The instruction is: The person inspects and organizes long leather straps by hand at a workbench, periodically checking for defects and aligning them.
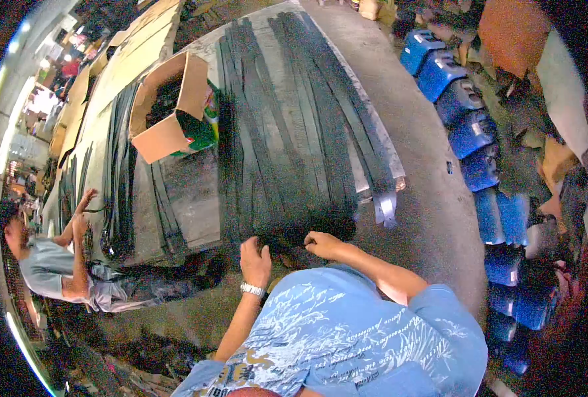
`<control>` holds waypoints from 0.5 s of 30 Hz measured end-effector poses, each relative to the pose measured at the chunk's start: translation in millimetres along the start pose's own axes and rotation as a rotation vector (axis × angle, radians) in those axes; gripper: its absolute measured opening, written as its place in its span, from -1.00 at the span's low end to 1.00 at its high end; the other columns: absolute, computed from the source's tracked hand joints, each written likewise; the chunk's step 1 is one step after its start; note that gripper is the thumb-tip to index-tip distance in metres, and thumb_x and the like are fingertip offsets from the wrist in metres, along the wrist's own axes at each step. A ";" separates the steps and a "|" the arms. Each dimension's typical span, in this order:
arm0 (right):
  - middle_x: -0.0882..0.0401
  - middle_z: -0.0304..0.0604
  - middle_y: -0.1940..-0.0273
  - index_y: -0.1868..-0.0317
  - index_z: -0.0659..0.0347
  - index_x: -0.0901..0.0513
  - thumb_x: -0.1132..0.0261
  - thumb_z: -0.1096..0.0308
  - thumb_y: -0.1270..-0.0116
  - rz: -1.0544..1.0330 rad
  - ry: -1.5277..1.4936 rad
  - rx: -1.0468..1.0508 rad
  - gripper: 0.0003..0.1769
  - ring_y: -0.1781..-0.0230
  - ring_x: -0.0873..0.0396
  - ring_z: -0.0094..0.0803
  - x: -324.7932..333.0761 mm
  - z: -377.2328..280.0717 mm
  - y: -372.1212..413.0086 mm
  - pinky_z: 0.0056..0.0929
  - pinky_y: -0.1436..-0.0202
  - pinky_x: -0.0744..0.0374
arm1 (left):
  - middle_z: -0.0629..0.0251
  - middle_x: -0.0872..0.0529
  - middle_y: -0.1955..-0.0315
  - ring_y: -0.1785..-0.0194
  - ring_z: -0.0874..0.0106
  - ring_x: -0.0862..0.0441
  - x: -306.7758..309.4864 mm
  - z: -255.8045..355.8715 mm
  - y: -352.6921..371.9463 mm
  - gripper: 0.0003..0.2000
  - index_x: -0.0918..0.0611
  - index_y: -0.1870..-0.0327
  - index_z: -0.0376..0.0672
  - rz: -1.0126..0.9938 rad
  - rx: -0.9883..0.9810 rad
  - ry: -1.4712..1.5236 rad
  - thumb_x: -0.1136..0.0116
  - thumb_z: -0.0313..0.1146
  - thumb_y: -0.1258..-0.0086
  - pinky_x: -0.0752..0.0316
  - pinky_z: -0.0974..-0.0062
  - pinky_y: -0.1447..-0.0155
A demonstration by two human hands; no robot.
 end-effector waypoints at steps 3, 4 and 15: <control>-0.67 0.03 0.08 -0.08 0.31 -0.58 -0.24 0.25 -0.39 -0.032 -0.042 -0.094 -0.64 0.02 -0.64 -0.19 8.3 -15.0 11.7 -0.23 -0.03 -0.56 | 0.02 -0.61 0.04 -0.05 0.02 -0.58 -19.8 24.4 -25.9 -0.56 -0.49 -0.14 -0.26 -0.135 -0.052 0.170 -0.28 -0.25 -0.31 -0.51 0.12 -0.07; -0.67 0.03 0.08 -0.08 0.31 -0.58 -0.24 0.25 -0.39 -0.029 -0.034 -0.078 -0.64 0.02 -0.64 -0.19 9.3 -14.8 11.9 -0.24 -0.04 -0.56 | 0.00 -0.61 0.05 -0.05 0.00 -0.58 -29.1 34.7 -35.5 -0.54 -0.48 -0.15 -0.27 -0.107 -0.035 0.101 -0.30 -0.26 -0.31 -0.51 0.12 -0.08; -0.64 -0.07 0.04 -0.11 0.31 -0.58 -0.23 0.25 -0.42 0.050 -0.227 0.069 -0.63 0.07 -0.59 -0.38 14.2 4.4 7.6 -0.35 -0.03 -0.57 | -0.07 -0.74 0.23 0.10 0.03 -0.69 -73.2 27.8 -77.2 -0.56 -0.66 0.12 -0.35 -0.157 0.214 0.278 -0.34 -0.08 -0.22 -0.55 0.21 -0.01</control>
Point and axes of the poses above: each hand's wrist, its own y-axis away from the middle knuckle, its own x-axis out of the back of the hand, z = x × y, the point moved 1 cm from there along -y, towards the middle knuckle
